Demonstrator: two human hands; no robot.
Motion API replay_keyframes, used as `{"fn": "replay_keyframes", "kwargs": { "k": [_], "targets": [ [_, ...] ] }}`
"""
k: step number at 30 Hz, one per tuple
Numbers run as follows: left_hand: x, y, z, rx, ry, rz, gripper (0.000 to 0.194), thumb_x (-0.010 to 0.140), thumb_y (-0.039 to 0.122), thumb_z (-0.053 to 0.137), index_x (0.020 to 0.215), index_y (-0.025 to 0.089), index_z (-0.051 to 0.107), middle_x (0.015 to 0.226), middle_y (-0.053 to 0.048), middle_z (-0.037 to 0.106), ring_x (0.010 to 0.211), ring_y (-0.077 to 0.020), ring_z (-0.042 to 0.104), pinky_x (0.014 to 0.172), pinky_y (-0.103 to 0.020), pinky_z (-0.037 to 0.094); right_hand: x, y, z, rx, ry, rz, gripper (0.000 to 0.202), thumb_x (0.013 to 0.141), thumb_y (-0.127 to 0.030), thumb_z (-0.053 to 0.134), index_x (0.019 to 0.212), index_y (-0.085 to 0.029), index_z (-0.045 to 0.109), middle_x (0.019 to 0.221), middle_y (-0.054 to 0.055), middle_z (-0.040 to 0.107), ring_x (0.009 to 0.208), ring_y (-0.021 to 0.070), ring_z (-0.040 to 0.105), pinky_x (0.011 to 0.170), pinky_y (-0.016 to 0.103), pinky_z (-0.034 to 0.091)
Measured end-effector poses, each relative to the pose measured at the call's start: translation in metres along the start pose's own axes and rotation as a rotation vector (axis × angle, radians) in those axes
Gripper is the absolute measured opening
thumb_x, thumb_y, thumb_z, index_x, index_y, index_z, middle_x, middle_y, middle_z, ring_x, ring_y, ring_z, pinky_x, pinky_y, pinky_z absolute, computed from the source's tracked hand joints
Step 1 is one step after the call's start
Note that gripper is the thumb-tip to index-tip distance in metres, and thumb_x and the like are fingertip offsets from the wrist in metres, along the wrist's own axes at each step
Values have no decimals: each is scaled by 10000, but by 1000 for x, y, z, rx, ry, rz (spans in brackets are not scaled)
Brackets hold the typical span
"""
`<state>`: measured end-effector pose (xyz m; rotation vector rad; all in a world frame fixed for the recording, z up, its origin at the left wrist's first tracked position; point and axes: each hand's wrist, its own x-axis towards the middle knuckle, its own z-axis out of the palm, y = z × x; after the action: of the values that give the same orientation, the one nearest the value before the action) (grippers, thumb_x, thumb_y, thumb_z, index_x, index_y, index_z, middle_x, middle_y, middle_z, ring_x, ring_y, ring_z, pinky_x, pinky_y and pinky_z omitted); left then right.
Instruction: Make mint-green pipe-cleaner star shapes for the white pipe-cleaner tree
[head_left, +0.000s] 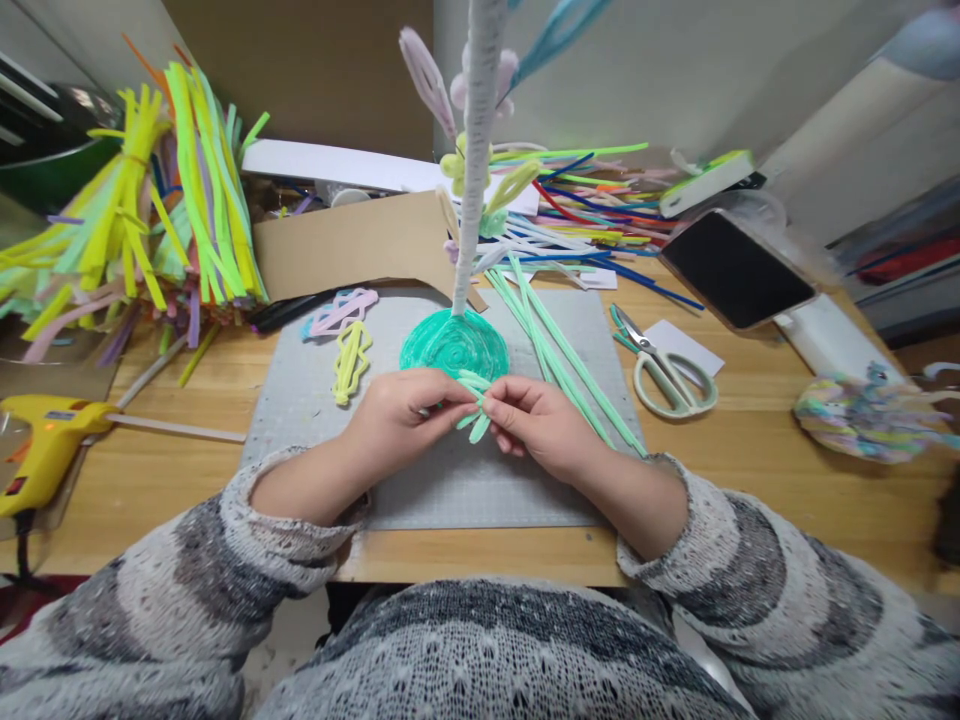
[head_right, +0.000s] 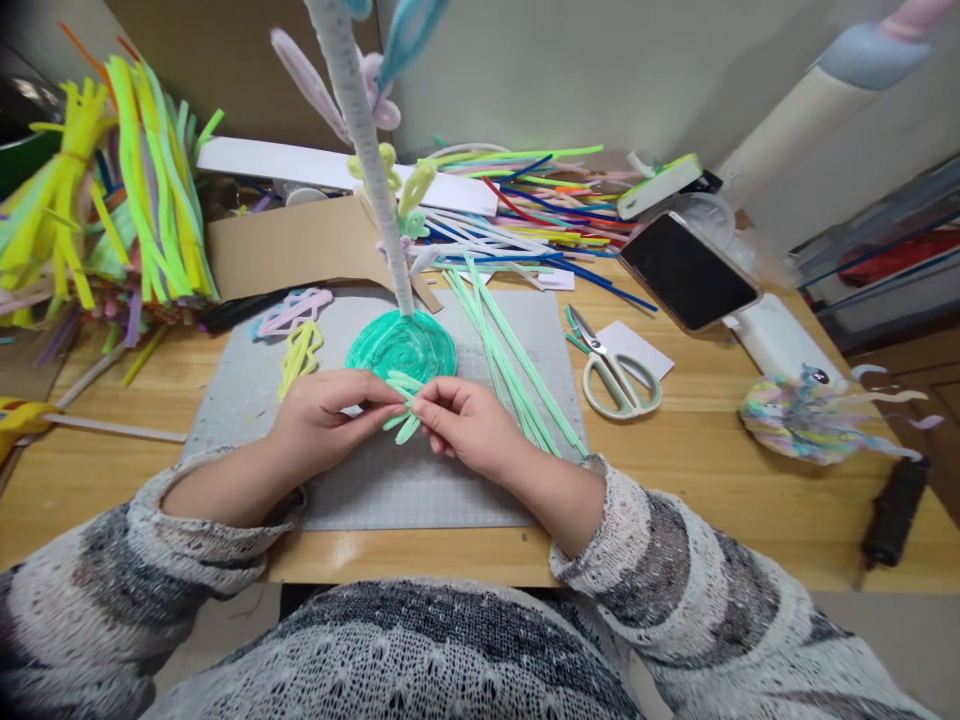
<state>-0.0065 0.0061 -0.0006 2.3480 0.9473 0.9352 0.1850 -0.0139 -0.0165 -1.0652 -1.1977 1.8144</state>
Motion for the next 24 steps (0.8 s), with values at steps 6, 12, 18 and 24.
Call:
{"fn": "replay_keyframes", "kwargs": {
  "k": [6, 12, 18, 24],
  "targets": [
    [-2, 1, 3, -64, 32, 0, 64, 837, 192, 659, 799, 166, 703, 695, -24, 727, 617, -105, 650, 565, -198, 471, -2, -1, 0, -6, -21, -35, 260, 823, -414, 651, 744, -188, 550, 506, -78, 483, 428, 55, 438, 395, 179, 291],
    [-1, 3, 6, -366, 71, -276, 152, 858, 263, 612, 775, 149, 668, 649, -16, 670, 555, -104, 605, 527, -212, 487, -3, -4, -1, -27, 22, -104, 246, 823, -390, 658, 727, -186, 562, 511, -78, 483, 415, 48, 417, 405, 195, 287],
    [3, 0, 9, -600, 162, -490, 168, 726, 264, 735, 773, 138, 634, 681, -1, 641, 517, -80, 564, 450, -176, 493, -1, -4, -2, -13, 2, -99, 246, 814, -381, 663, 725, -182, 551, 506, -80, 476, 415, 50, 425, 386, 181, 267],
    [3, -3, 5, -492, 86, -423, 145, 753, 269, 717, 830, 147, 706, 788, -49, 718, 588, -101, 606, 523, -202, 512, -2, -4, -3, -51, -27, -84, 241, 830, -371, 644, 728, -176, 546, 488, -82, 481, 404, 46, 411, 388, 178, 262]
  ]
}}
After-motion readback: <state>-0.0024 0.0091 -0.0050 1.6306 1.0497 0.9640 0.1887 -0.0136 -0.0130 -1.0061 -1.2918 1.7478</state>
